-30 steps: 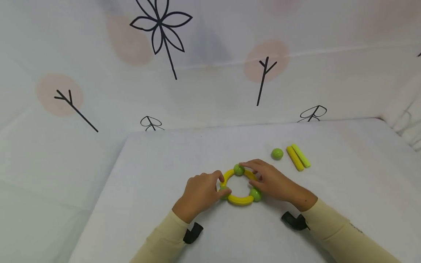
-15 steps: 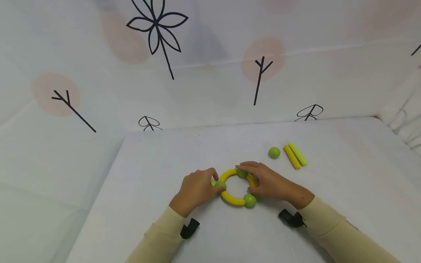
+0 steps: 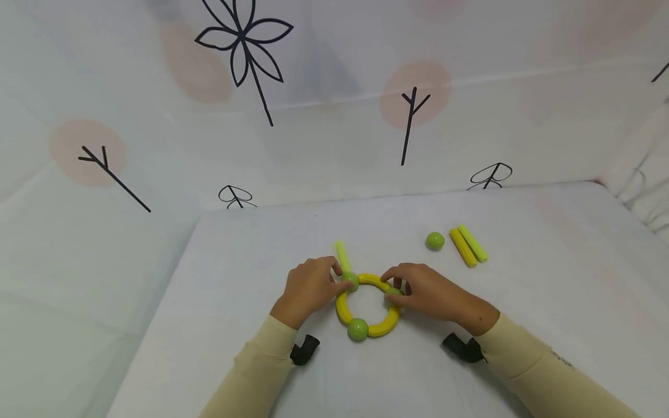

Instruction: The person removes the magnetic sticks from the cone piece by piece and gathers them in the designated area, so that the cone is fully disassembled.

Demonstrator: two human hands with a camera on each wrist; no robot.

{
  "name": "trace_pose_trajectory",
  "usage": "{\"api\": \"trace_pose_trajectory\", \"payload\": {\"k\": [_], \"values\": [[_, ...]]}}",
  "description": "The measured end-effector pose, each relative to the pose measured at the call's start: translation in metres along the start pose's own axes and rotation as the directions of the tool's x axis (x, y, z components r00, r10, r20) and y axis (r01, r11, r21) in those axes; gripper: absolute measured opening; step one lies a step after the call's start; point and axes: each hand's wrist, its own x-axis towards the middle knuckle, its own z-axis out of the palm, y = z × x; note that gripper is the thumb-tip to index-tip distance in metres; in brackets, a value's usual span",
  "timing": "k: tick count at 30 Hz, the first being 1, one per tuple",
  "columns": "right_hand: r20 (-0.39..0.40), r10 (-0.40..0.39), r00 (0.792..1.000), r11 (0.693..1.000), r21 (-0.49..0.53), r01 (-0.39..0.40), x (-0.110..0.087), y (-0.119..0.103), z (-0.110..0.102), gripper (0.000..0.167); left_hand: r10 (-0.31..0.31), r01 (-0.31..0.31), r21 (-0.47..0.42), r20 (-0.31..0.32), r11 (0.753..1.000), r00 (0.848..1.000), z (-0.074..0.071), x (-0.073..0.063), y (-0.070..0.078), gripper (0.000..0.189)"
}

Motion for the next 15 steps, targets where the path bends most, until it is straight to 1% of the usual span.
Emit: {"api": "trace_pose_trajectory", "payload": {"k": [3, 7, 11, 15], "values": [[0.019, -0.006, 1.000, 1.000, 0.028, 0.006, -0.0006, -0.0033, -0.0001, 0.028, 0.004, -0.004, 0.000, 0.000, 1.000, 1.000, 0.0005, 0.0019, 0.0001, 0.035], [0.043, -0.017, 0.999, 0.999, 0.052, 0.015, -0.0016, -0.0062, -0.0011, 0.028, 0.014, -0.014, -0.026, 0.018, 1.000, 1.000, 0.0030, 0.0035, -0.0009, 0.036], [0.032, -0.016, 0.999, 0.998, 0.055, 0.014, -0.0013, -0.0070, -0.0009, 0.026, 0.027, -0.025, -0.046, 0.024, 0.999, 0.999, 0.0052, 0.0053, -0.0025, 0.036], [0.008, -0.001, 1.000, 0.999, 0.048, 0.001, -0.0004, -0.0050, 0.0004, 0.023, 0.045, -0.044, -0.042, 0.024, 0.998, 0.999, 0.0066, 0.0065, -0.0033, 0.035]]}}
